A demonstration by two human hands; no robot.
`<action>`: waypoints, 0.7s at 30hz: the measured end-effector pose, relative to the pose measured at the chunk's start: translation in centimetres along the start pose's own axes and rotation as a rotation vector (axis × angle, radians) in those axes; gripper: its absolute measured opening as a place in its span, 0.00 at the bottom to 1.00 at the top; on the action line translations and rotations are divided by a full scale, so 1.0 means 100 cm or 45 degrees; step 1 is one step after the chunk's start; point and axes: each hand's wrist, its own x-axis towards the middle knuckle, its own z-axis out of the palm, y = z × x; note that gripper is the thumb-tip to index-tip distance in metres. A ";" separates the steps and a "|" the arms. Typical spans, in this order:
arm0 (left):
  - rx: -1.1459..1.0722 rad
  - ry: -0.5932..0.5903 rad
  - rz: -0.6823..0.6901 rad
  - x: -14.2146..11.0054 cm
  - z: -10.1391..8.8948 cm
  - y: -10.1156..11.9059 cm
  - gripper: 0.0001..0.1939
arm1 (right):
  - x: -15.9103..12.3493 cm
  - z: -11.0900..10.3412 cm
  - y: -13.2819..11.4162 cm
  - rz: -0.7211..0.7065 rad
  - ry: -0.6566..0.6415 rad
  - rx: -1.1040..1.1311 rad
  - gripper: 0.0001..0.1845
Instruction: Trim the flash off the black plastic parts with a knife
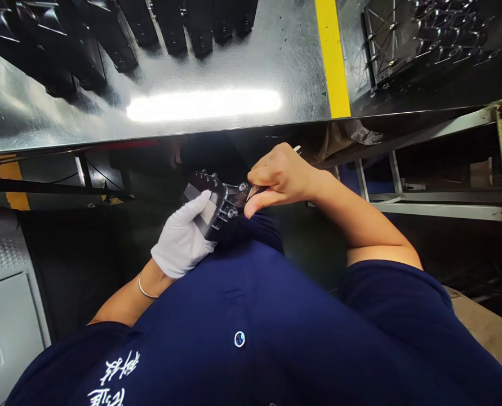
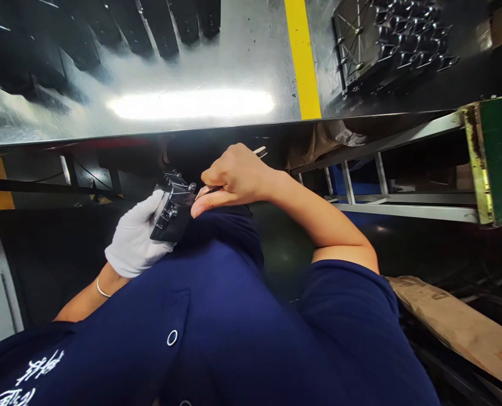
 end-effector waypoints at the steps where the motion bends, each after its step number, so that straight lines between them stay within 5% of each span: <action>1: 0.014 0.003 0.001 0.000 0.000 0.000 0.16 | 0.000 0.000 0.000 0.004 -0.010 0.011 0.38; 6: 0.078 0.048 0.048 -0.001 -0.002 -0.002 0.16 | 0.001 0.001 -0.003 0.008 -0.066 0.196 0.38; 13: 0.155 0.280 0.129 -0.003 -0.002 0.005 0.13 | -0.004 -0.005 -0.014 -0.089 -0.344 0.920 0.41; 16: 0.083 0.344 0.260 -0.001 -0.005 0.018 0.13 | -0.011 -0.004 -0.019 0.001 -0.014 0.986 0.39; 19: 0.106 0.284 0.420 0.002 -0.011 0.024 0.11 | -0.011 0.011 -0.027 0.314 0.438 0.924 0.34; 21: 0.140 0.248 0.435 0.005 -0.015 0.023 0.11 | -0.007 0.026 -0.035 0.486 0.599 0.923 0.32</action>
